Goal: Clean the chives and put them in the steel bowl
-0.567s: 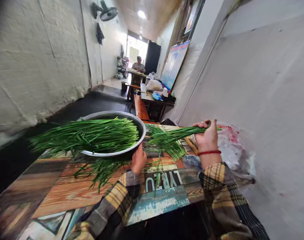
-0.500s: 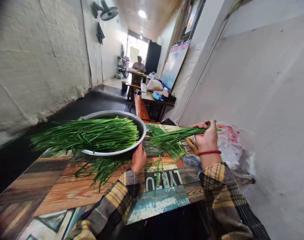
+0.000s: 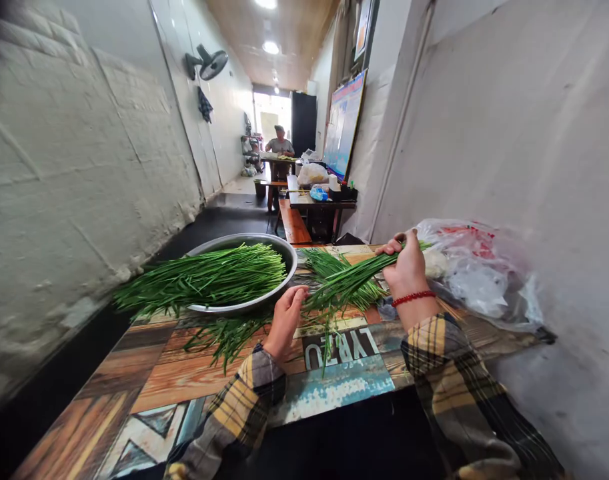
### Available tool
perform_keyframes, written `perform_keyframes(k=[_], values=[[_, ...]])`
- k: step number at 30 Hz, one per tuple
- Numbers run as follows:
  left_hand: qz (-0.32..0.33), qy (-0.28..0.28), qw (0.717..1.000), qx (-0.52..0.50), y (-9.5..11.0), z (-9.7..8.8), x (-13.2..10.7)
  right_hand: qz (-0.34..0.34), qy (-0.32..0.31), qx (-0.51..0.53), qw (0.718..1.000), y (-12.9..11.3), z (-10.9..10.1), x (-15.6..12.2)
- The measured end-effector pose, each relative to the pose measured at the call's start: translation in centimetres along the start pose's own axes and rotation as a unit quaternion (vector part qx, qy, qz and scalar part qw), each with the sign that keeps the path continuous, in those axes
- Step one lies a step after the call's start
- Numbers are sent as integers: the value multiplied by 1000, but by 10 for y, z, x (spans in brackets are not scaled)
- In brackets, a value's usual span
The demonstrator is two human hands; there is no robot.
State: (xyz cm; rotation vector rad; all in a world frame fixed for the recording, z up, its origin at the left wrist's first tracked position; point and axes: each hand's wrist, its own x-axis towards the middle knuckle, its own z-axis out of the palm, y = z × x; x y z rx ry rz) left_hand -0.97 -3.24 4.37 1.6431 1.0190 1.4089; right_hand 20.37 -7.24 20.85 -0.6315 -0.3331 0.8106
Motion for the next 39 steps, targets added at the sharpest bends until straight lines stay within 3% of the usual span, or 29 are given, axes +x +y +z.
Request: perform_keyframes(k=[5,9,14,21,25,35,39], values=[[136,-49,986,88,43,3,7,18,-27,-4,999,0,-1,-6],[183,-73,966,167,57,14,14,29,-25,-6,999,2,-3,-7],[189,-51,963,186,60,26,16,28,-26,-12,999,4,-6,-6],[42,58,982,173,25,16,16,-44,8,8,999,-6,-9,-1],[34,37,988,146,18,10,7,-37,11,9,999,-10,-15,-1],[95,-93,986,99,59,23,7,5,-2,-20,1000,3,-13,-10],[150,-85,974,150,60,20,1,6,-2,-21,1000,8,-12,-12]])
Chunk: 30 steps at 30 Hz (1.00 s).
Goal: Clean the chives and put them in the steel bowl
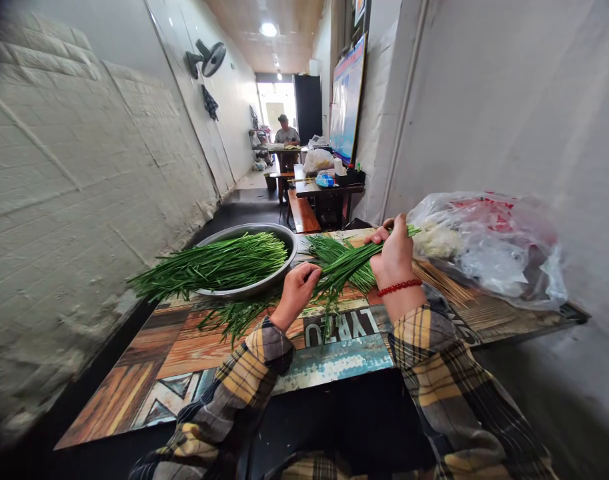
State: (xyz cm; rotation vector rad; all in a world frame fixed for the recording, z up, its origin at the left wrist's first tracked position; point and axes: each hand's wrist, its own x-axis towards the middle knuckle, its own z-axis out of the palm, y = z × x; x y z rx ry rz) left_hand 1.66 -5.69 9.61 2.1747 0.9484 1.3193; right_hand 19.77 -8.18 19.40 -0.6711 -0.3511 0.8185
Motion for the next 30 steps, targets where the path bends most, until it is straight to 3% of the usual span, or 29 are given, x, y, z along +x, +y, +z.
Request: perform_keyframes(k=[3,6,10,14,17,20,22,24,30], values=[[57,-4,991,118,0,1,-5,2,1,-8,1000,6,2,-5],[41,16,974,220,-9,4,-9,3,-9,-10,1000,7,7,-11],[-100,74,979,162,-41,0,-15,-39,2,3,999,-3,13,-14],[-122,112,980,111,-61,-11,-27,-35,27,44,998,-16,14,-8],[-120,103,987,41,-50,-12,-35,-18,38,74,996,-17,14,-4],[-158,5,983,-90,-25,-5,-41,-20,33,81,996,-15,15,-3],[-200,-71,955,-209,-8,2,-42,-24,21,80,996,-13,15,-3],[-239,-105,914,-311,5,10,-42,-23,13,78,997,-10,16,-5],[-263,-41,836,-481,26,28,-27,-12,1,70,997,2,18,-14]])
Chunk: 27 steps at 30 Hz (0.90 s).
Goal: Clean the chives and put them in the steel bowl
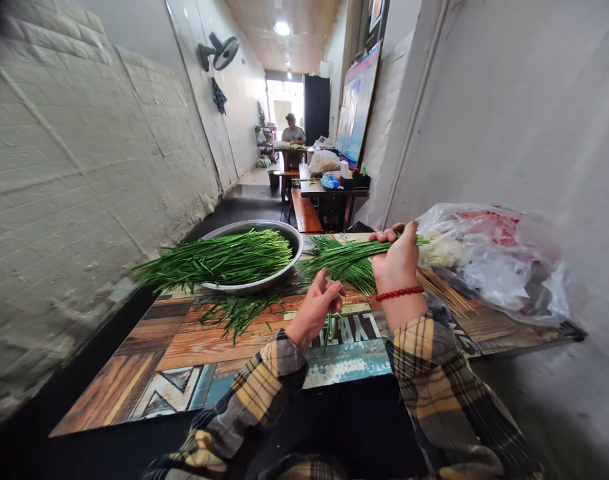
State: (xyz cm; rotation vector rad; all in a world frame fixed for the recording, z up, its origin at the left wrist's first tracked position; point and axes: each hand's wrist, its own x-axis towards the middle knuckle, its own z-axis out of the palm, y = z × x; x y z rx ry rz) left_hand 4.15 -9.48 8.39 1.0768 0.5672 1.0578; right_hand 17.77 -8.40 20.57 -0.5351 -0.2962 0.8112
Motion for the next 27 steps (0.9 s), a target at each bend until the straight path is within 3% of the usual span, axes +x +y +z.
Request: perform_keyframes(k=[3,6,8,12,18,27], values=[[-15,-41,999,-29,-1,9,7,12,-2,-4,1000,6,0,-4],[-26,-73,997,15,-9,10,11,9,4,-13,1000,8,-1,-4],[10,-47,990,133,-17,4,14,13,13,-26,999,7,-3,-3],[92,35,930,353,-30,-24,23,11,35,-31,999,3,-10,3],[88,113,899,413,-35,-68,35,-13,38,-13,999,-8,-8,11],[81,175,880,434,-43,-103,22,-66,19,-4,998,-48,-2,21]])
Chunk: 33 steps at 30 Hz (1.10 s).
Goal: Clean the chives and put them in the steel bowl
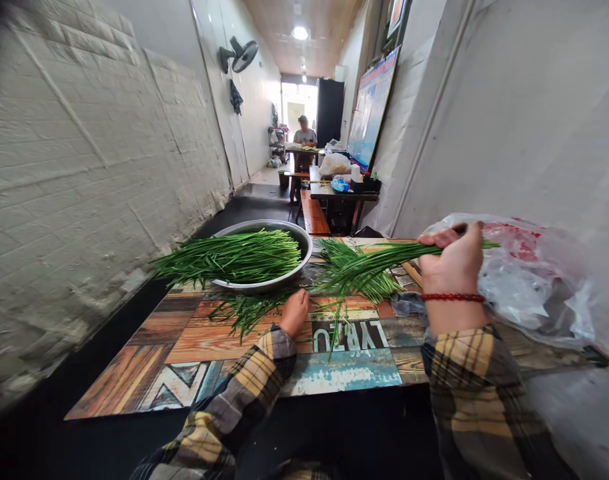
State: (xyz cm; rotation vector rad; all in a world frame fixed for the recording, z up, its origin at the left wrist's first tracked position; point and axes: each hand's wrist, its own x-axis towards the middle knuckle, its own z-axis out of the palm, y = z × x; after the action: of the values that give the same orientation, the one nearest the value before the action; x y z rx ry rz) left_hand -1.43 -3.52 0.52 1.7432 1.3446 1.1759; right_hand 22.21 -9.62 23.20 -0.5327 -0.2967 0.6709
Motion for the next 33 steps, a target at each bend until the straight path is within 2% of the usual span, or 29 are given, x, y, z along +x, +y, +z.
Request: perform_keyframes(k=[4,7,11,15,19,22,28,30,33], values=[[4,4,1000,-19,6,-3,3,-19,-2,-4,1000,-10,-3,7],[-3,1,996,-91,19,-7,6,-16,-1,-4,1000,-10,-4,5],[-22,-15,971,-238,36,-18,6,6,13,-8,1000,-5,-6,1],[-29,-67,944,-323,53,-33,-1,28,14,-8,999,0,-10,0],[-25,-95,916,-388,69,-43,-6,36,6,-4,999,3,-10,-1],[5,-108,933,-343,76,-42,-4,45,-3,-12,999,6,-8,-4],[79,-104,971,-198,79,-27,11,64,-14,-15,998,13,-3,-15],[94,-87,982,-142,76,-22,13,70,-10,-15,997,16,-2,-20],[77,-26,992,-97,63,-18,12,77,3,-19,997,20,1,-25]])
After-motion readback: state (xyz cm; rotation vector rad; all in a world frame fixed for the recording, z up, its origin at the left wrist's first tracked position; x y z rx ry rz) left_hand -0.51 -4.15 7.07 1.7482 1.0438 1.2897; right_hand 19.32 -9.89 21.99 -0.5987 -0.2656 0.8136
